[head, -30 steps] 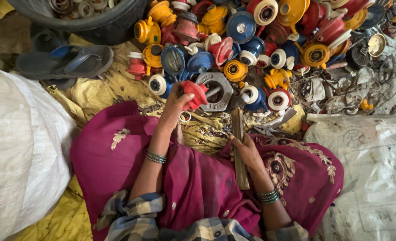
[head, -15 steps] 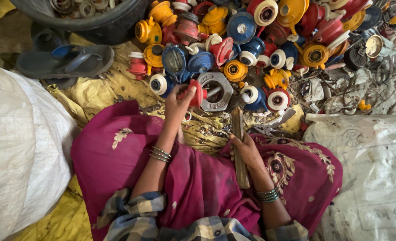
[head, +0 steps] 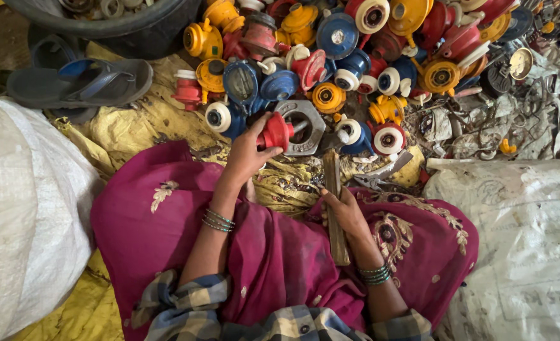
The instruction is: The person sits on the floor and uses a hammer to strike small colorful plastic objects placed on a metal base, breaking them apart. The person repeatedly picks up objects, positions them, and strikes them with the hammer, then discards the broken pieces.
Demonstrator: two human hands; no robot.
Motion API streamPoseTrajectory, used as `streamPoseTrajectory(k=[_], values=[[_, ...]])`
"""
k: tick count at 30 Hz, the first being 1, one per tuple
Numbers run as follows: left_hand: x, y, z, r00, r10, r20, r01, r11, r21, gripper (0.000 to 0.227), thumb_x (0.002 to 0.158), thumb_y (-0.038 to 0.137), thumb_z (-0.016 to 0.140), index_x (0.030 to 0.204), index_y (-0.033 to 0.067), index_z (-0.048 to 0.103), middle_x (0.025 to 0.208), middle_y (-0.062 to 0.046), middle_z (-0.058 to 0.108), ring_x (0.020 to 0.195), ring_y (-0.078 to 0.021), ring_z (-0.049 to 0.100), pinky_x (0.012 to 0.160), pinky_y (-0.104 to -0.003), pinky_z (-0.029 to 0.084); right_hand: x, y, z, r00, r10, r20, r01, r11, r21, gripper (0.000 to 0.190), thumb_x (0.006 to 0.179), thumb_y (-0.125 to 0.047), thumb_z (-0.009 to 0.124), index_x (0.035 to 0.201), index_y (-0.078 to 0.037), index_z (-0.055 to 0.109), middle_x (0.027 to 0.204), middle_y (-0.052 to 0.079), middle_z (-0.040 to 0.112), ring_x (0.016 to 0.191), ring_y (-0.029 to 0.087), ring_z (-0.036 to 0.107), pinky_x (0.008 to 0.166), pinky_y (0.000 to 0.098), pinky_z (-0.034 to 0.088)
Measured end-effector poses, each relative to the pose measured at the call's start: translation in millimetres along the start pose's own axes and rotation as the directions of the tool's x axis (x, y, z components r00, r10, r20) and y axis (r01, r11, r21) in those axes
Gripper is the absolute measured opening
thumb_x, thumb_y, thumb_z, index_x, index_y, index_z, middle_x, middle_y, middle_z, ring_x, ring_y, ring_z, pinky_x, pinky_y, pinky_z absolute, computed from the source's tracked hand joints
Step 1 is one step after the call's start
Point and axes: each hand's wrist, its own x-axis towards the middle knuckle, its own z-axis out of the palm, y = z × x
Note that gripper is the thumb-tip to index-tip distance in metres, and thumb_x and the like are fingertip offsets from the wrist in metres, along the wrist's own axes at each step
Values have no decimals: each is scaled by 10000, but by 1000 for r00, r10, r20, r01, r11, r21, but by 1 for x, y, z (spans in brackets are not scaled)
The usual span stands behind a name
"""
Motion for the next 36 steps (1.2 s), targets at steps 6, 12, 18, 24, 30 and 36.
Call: streamPoseTrajectory(k=[6, 12, 18, 24, 30, 36], values=[[-1, 10, 2, 996, 88, -32, -87, 996, 33, 914, 700, 177, 903, 1489, 111, 446, 1292, -209, 684, 1102, -403, 695, 887, -436, 575, 4, 7, 0, 1000, -19, 13, 18, 998, 56, 267, 966, -242, 663, 1089, -26, 566, 739, -11, 591, 562, 102, 573, 489, 259, 498], [-1, 20, 9, 999, 0, -40, 13, 947, 322, 912, 688, 201, 930, 1438, 121, 418, 1120, -198, 717, 912, -422, 714, 764, -499, 564, 8, 10, -4, 999, -28, 25, 27, 999, 38, 241, 960, -202, 668, 1089, -18, 580, 764, 2, 625, 587, 101, 593, 512, 254, 507], [2, 5, 30, 991, 82, -104, -23, 878, 478, 933, 669, 199, 910, 1414, -27, 395, 1005, -255, 707, 791, -386, 738, 659, -444, 598, 0, 13, 2, 996, -59, -60, 52, 992, -112, 264, 943, -203, 691, 1075, -13, 564, 724, 22, 598, 555, 126, 565, 475, 282, 475], [7, -4, 44, 992, -26, -124, 94, 805, 586, 815, 756, 128, 850, 1390, -93, 388, 836, -230, 700, 632, -331, 720, 539, -393, 568, -27, 2, 9, 978, -181, -104, 153, 961, -231, 310, 945, -193, 670, 1158, -20, 525, 718, 50, 625, 527, 128, 582, 455, 279, 502], [-5, 2, 26, 993, 102, -59, -55, 848, 528, 650, 707, 92, 841, 1225, -30, 468, 756, -201, 710, 626, -357, 716, 545, -461, 545, -72, -32, 16, 894, -442, -75, 413, 877, -247, 282, 991, -159, 616, 1160, 16, 474, 711, 71, 650, 519, 126, 627, 451, 274, 545], [-10, -4, 39, 995, 67, -74, -17, 845, 535, 418, 734, 20, 759, 1077, -39, 526, 771, -221, 700, 708, -357, 732, 620, -439, 582, -86, -58, 36, 902, -431, -32, 371, 810, -455, 294, 963, -160, 613, 1176, -10, 477, 710, 75, 674, 511, 150, 646, 430, 281, 537]])
